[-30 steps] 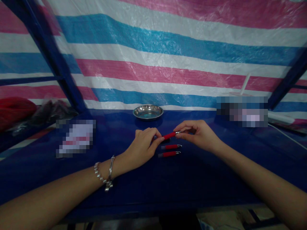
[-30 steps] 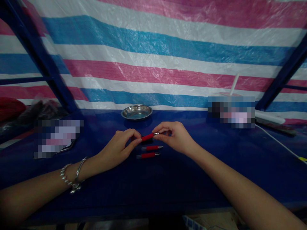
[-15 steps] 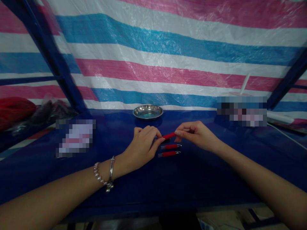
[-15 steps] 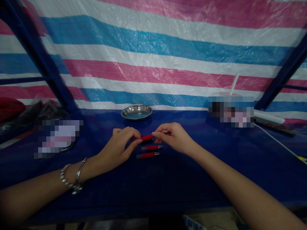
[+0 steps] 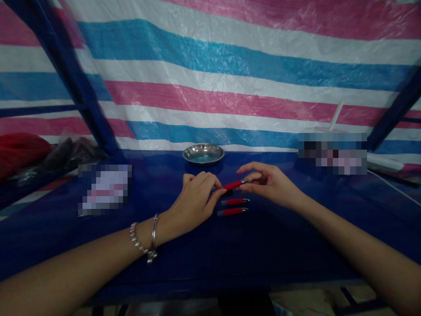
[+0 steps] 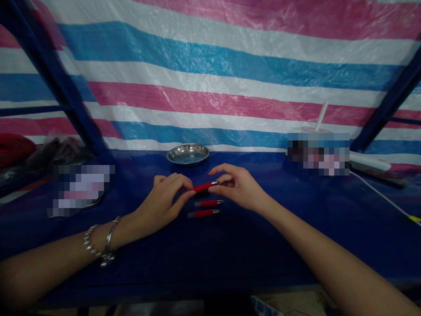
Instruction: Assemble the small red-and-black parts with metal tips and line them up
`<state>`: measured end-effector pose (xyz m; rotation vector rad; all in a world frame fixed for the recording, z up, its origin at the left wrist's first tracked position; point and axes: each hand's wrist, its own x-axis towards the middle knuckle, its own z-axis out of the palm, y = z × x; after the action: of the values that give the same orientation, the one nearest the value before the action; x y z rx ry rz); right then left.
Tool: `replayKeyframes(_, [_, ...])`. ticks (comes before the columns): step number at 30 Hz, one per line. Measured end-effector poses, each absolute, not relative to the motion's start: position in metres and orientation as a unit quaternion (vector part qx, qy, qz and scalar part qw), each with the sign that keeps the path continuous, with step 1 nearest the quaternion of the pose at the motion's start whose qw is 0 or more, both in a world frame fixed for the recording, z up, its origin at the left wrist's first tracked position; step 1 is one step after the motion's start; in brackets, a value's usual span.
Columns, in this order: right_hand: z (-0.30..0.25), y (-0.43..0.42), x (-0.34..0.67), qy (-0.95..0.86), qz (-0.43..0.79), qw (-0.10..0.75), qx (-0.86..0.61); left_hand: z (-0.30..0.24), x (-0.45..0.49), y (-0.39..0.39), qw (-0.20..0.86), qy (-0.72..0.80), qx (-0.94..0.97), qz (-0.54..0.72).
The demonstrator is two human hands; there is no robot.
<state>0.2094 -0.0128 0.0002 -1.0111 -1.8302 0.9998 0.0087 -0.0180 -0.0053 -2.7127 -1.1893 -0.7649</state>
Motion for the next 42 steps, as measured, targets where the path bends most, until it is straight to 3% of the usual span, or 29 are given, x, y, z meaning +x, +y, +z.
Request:
replayKeyframes(34, [0.002, -0.0141, 0.2084, -0.742, 0.351, 0.393, -0.415, -0.005, 0.0088, -0.0184, 0.036, -0.379, -0.887, -0.261])
replayKeyframes(42, [0.0034, -0.0144, 0.2102, -0.778, 0.321, 0.357, -0.406, -0.0039, 0.0077, -0.0206, 0.032, -0.379, -0.888, -0.259])
